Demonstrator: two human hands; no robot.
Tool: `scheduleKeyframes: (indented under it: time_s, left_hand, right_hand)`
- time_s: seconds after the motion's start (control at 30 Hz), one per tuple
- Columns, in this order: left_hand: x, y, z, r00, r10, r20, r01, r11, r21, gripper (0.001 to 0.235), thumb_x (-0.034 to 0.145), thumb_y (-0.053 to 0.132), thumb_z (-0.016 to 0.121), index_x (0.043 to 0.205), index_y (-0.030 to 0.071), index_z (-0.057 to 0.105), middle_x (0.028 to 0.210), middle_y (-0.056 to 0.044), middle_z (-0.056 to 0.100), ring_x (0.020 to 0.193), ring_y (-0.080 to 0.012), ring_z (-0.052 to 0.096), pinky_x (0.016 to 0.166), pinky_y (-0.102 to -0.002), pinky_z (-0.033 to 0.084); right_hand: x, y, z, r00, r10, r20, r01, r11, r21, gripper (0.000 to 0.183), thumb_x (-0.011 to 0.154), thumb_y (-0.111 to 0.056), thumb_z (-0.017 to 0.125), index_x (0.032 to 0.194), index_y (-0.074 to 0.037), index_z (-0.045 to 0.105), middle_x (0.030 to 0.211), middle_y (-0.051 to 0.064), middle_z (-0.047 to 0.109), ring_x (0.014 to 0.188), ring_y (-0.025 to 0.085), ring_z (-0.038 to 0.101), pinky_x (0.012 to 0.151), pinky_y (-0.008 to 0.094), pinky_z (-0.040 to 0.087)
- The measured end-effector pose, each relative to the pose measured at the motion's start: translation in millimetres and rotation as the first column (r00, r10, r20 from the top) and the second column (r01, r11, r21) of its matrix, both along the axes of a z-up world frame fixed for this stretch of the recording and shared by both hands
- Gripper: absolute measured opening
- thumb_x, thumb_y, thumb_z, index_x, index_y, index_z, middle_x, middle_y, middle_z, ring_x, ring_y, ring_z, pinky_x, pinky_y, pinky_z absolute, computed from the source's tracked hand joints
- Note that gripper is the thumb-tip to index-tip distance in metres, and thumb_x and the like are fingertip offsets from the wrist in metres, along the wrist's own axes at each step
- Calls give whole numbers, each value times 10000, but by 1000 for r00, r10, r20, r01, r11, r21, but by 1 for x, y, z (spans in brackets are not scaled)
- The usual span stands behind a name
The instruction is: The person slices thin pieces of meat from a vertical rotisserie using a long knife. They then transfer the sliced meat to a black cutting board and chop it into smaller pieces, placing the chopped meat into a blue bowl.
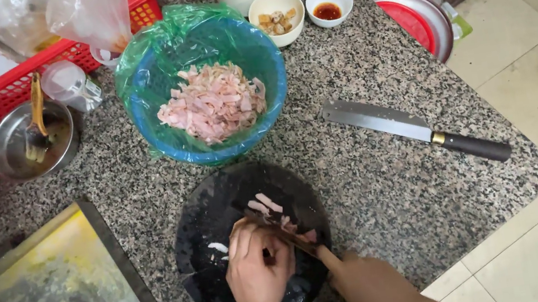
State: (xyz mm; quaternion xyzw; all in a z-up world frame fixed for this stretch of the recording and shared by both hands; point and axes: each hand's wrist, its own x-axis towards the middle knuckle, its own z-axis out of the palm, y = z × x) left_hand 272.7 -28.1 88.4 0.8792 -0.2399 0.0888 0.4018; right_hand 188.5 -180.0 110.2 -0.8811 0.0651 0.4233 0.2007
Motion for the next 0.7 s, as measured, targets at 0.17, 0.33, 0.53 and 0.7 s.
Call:
scheduleKeyframes:
  time_s: [0.17, 0.33, 0.53, 0.7]
  left_hand:
    - [-2, -1, 6, 1000, 25, -8, -25, 999, 20, 93, 709, 111, 553, 793, 71, 558, 897, -62, 584, 994, -259, 543, 858, -338, 443]
    - [-9, 8, -2, 997, 29, -75, -20, 994, 107, 154, 788, 249, 598, 830, 101, 584, 966, -19, 590, 999, -224, 553, 773, -343, 482]
    - [-24, 29, -14, 981, -194, -12, 186, 920, 346, 408, 774, 355, 645, 1060, 72, 576, 1199, -121, 507, 1210, -328, 409, 1000, -439, 323]
    - [-20, 31, -2, 977, -184, 103, 133, 916, 378, 351, 702, 251, 594, 1031, 127, 608, 1037, -58, 547, 1089, -293, 472, 930, -394, 398]
  right_hand:
    - [40, 18, -15, 950, 37, 311, -43, 999, 13, 377, 891, -171, 411, 1258, -149, 325, 858, 170, 570, 666, 427, 610, 549, 544, 467]
    - [47, -4, 11, 955, -93, 283, 77, 995, 67, 366, 877, -249, 394, 1243, -226, 386, 794, 180, 619, 713, 444, 584, 564, 562, 402]
    - [35, -7, 17, 958, -202, 203, 166, 969, 183, 352, 911, -225, 387, 1261, -195, 366, 831, 127, 598, 673, 353, 573, 540, 458, 386]
    - [15, 13, -32, 864, 147, 482, -68, 982, -178, 271, 879, -242, 461, 1121, -149, 382, 753, 93, 598, 532, 328, 641, 417, 455, 498]
